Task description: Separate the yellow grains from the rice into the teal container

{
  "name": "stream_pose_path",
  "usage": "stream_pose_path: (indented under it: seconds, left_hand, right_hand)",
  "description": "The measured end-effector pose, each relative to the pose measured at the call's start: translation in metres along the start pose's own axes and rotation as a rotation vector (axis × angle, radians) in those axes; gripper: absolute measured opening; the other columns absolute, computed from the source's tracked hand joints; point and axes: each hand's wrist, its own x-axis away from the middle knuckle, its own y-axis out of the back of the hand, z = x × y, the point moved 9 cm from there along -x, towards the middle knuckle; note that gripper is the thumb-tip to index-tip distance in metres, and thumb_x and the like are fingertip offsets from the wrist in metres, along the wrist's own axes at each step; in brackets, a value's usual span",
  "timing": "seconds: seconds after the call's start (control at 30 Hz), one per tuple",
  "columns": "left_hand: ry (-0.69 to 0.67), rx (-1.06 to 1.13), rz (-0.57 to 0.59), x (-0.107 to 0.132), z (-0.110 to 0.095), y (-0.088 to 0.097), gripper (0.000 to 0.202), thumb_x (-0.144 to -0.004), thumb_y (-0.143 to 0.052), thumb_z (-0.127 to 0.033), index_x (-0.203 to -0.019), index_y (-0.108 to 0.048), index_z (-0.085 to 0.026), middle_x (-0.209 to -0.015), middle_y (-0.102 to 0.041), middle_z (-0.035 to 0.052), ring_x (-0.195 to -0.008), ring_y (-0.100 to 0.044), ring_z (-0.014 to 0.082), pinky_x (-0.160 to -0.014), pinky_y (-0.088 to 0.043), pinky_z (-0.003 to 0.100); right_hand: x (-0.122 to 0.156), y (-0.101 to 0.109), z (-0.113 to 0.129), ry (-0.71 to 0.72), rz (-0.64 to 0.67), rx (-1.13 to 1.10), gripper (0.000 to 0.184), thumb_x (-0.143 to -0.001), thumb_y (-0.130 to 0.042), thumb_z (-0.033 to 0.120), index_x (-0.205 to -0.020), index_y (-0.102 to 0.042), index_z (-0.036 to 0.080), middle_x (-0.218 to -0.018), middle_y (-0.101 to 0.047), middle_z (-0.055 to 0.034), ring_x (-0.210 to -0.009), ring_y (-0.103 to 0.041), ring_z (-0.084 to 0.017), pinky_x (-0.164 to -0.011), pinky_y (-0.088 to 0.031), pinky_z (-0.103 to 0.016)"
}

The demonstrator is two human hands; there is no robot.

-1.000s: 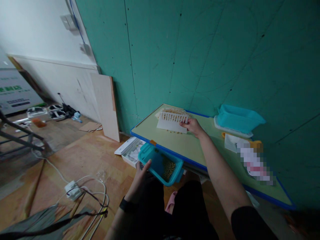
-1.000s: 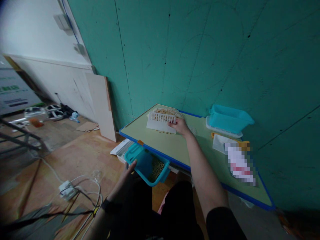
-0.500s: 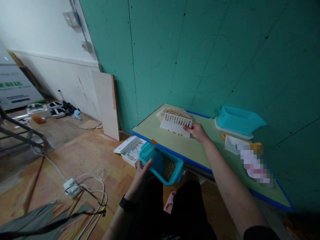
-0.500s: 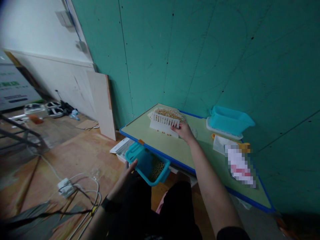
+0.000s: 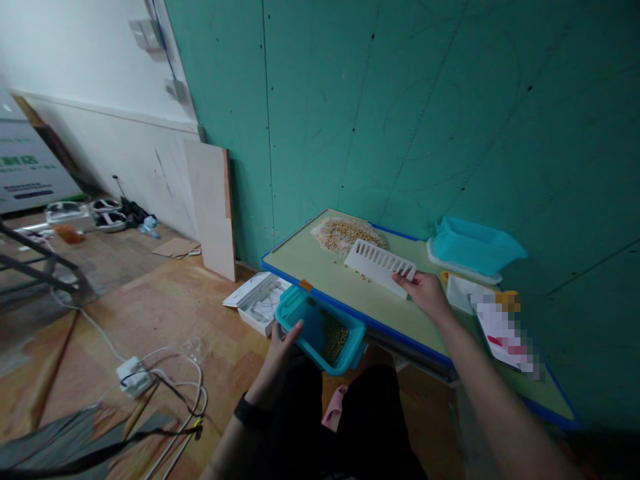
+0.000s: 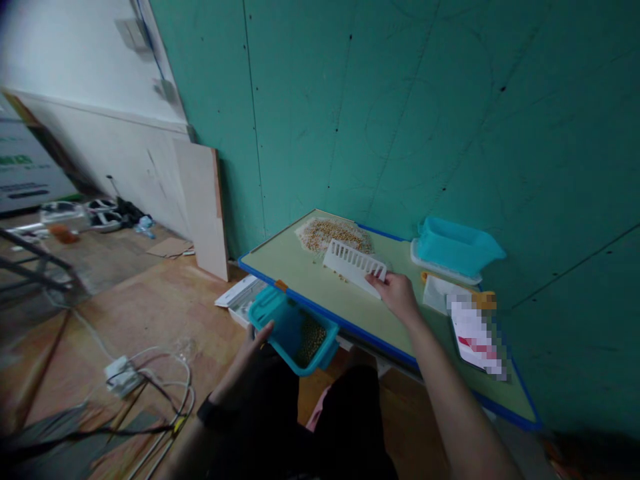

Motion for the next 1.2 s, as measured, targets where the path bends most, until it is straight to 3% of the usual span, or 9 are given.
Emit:
stream_pose_path:
  seconds: [0.17, 0.37, 0.47, 0.63, 0.77, 0.9, 1.03, 1.13, 1.2]
  left_hand:
    - [0.018, -0.006, 0.005, 0.003, 0.003, -0.003, 0.103, -0.084, -0.097, -0.078, -0.163, -0.042, -0.039, -0.173, -0.062, 0.0181, -0.136, -0.080, 0.0418, -0.102, -0.073, 0.054]
    - [0.035, -0.026, -0.027, 0.004, -0.001, -0.002, 0.096, -0.088, -0.096, -0.075, -0.160, -0.044, -0.038, -0.168, -0.065, 0.0165, -0.123, -0.085, 0.0364, -0.092, -0.074, 0.047]
    - [0.069, -0.007, -0.010, 0.004, -0.003, -0.006, 0.098, -0.088, -0.095, -0.074, -0.163, -0.044, -0.038, -0.162, -0.068, 0.0171, -0.119, -0.086, 0.0368, -0.091, -0.074, 0.047]
    - [0.186, 0.004, 0.012, 0.008, -0.002, -0.016, 0.094, -0.094, -0.091, -0.071, -0.167, -0.043, -0.035, -0.156, -0.073, 0.0203, -0.115, -0.087, 0.0379, -0.094, -0.074, 0.050]
    - [0.150, -0.007, 0.035, 0.007, -0.012, -0.014, 0.089, -0.097, -0.089, -0.069, -0.167, -0.045, -0.035, -0.156, -0.073, 0.0197, -0.112, -0.087, 0.0360, -0.091, -0.074, 0.049]
    - [0.103, -0.019, 0.030, 0.009, -0.024, -0.003, 0.093, -0.092, -0.093, -0.072, -0.166, -0.050, -0.034, -0.156, -0.073, 0.0207, -0.117, -0.087, 0.0370, -0.089, -0.073, 0.045]
    - [0.053, -0.071, 0.042, 0.013, -0.035, 0.003, 0.088, -0.099, -0.088, -0.069, -0.168, -0.047, -0.031, -0.161, -0.071, 0.0203, -0.120, -0.086, 0.0345, -0.087, -0.073, 0.040]
    - [0.050, -0.082, 0.061, 0.015, -0.037, 0.002, 0.082, -0.106, -0.082, -0.066, -0.170, -0.044, -0.032, -0.165, -0.069, 0.0197, -0.119, -0.086, 0.0320, -0.087, -0.073, 0.038]
    - [0.040, -0.083, 0.066, 0.015, -0.037, 0.002, 0.078, -0.108, -0.079, -0.065, -0.169, -0.045, -0.032, -0.165, -0.069, 0.0189, -0.124, -0.084, 0.0325, -0.088, -0.073, 0.039]
  right_hand:
    - [0.030, 0.021, 0.010, 0.025, -0.092, 0.045, 0.065, -0.082, -0.072, 0.081, -0.069, -0.084, 0.019, -0.056, -0.073, -0.0084, -0.062, -0.072, -0.029, -0.056, -0.047, -0.033]
    - [0.074, 0.024, 0.044, 0.159, -0.137, 0.125, 0.076, -0.099, -0.063, 0.085, -0.070, -0.087, 0.018, -0.057, -0.076, -0.0105, -0.049, -0.070, -0.024, -0.049, -0.045, -0.031]
    - [0.100, 0.019, 0.069, 0.310, -0.175, 0.179, 0.064, -0.110, -0.063, 0.069, -0.083, -0.093, 0.019, -0.068, -0.084, -0.0131, -0.052, -0.077, -0.025, -0.051, -0.052, -0.030]
    - [0.147, 0.002, 0.119, 0.595, -0.180, 0.168, 0.034, -0.117, -0.065, 0.030, -0.104, -0.095, 0.020, -0.094, -0.093, -0.0121, -0.076, -0.091, -0.024, -0.075, -0.069, -0.025]
    - [0.170, -0.009, 0.139, 0.652, -0.141, 0.097, 0.028, -0.115, -0.067, 0.019, -0.109, -0.094, 0.021, -0.098, -0.094, -0.0091, -0.081, -0.092, -0.021, -0.082, -0.072, -0.025]
    - [0.144, -0.009, 0.128, 0.589, -0.197, 0.051, 0.025, -0.113, -0.071, 0.029, -0.107, -0.094, 0.023, -0.093, -0.093, -0.0085, -0.074, -0.090, -0.023, -0.074, -0.070, -0.027]
    - [0.061, -0.012, 0.090, 0.371, -0.227, 0.020, 0.033, -0.106, -0.075, 0.047, -0.092, -0.093, 0.024, -0.087, -0.092, -0.0100, -0.076, -0.089, -0.028, -0.066, -0.066, -0.031]
    - [0.006, -0.023, 0.070, 0.268, -0.188, -0.003, 0.029, -0.099, -0.080, 0.044, -0.081, -0.089, 0.023, -0.085, -0.091, -0.0102, -0.080, -0.088, -0.031, -0.073, -0.067, -0.035]
    - [-0.013, -0.033, 0.065, 0.245, -0.149, -0.008, 0.021, -0.096, -0.083, 0.038, -0.085, -0.091, 0.022, -0.088, -0.092, -0.0096, -0.083, -0.088, -0.031, -0.077, -0.067, -0.036]
